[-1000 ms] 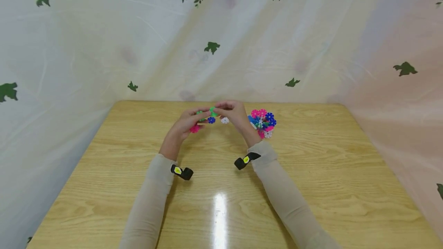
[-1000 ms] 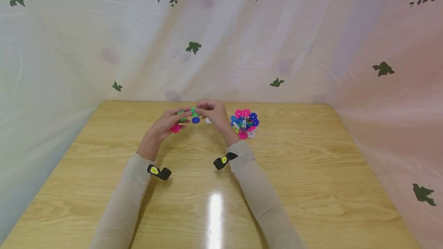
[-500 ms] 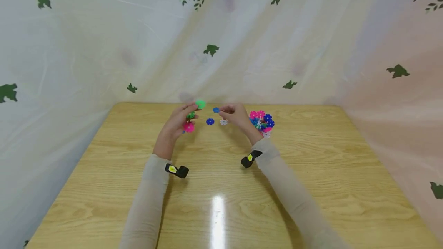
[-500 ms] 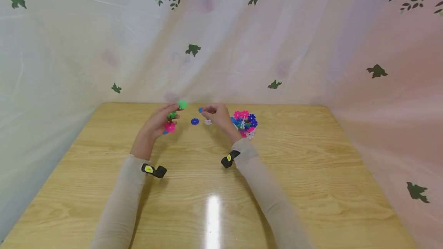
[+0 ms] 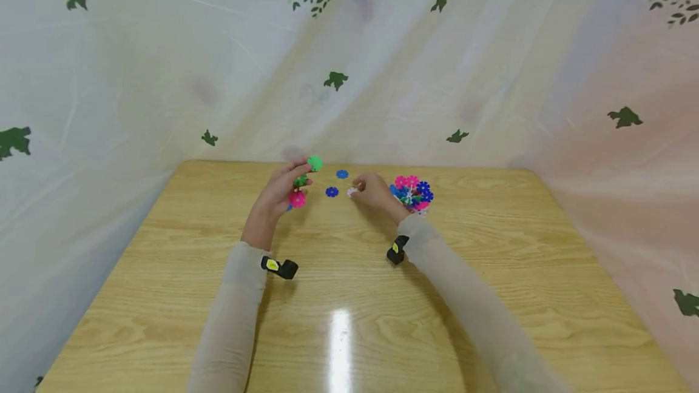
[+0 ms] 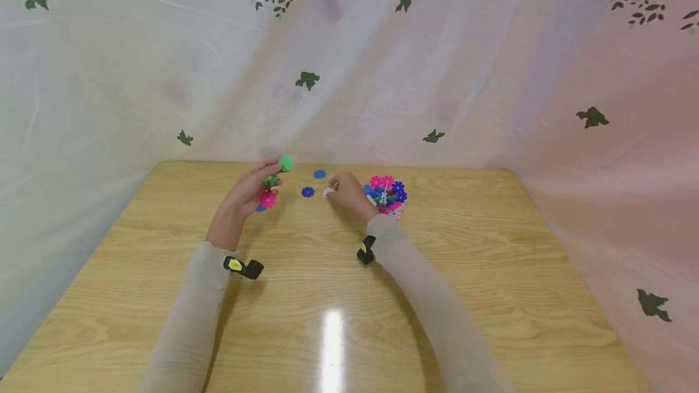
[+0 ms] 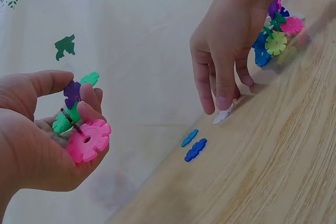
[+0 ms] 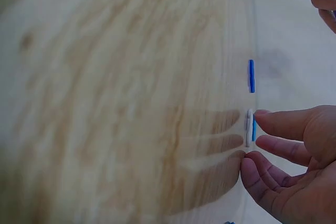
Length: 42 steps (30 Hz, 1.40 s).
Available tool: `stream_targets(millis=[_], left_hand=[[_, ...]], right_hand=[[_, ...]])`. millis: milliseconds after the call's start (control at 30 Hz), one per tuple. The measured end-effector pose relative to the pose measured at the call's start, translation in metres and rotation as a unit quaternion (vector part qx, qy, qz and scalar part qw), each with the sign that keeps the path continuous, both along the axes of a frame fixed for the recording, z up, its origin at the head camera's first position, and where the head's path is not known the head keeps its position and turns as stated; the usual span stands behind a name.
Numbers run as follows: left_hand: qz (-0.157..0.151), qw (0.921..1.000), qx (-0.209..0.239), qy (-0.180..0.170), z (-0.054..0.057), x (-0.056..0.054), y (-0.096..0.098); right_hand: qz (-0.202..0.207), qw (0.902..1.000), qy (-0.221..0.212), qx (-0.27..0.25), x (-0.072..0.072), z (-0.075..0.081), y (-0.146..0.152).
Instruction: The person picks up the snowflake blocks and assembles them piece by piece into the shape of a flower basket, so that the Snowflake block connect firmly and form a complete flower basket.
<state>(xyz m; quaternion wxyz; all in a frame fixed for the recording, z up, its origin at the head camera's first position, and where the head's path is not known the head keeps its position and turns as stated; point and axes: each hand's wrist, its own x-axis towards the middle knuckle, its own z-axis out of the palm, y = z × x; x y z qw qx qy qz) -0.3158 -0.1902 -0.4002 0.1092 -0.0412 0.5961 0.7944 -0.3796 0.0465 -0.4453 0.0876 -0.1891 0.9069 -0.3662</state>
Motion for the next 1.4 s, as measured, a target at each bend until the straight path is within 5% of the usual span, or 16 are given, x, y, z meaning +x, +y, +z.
stream_targets(millis=[367, 833, 1167, 1400], left_hand=[[-0.017, 0.9997, 0.013, 0.011, -0.004, -0.004, 0.003], [0.002, 0.9996, 0.029, 0.001, -0.010, -0.004, 0.011], [-0.013, 0.9995, 0.026, -0.009, -0.015, -0.005, 0.013], [-0.022, 0.9996, 0.010, -0.016, -0.017, -0.003, 0.012]], right_hand=[[0.018, 0.9997, -0.016, 0.001, -0.004, -0.006, 0.000], [0.017, 0.9778, -0.156, -0.138, -0.001, 0.007, -0.006], [0.001, 0.9524, -0.121, -0.280, 0.009, 0.023, -0.008], [-0.008, 0.9437, -0.061, -0.325, 0.012, 0.023, -0.012]])
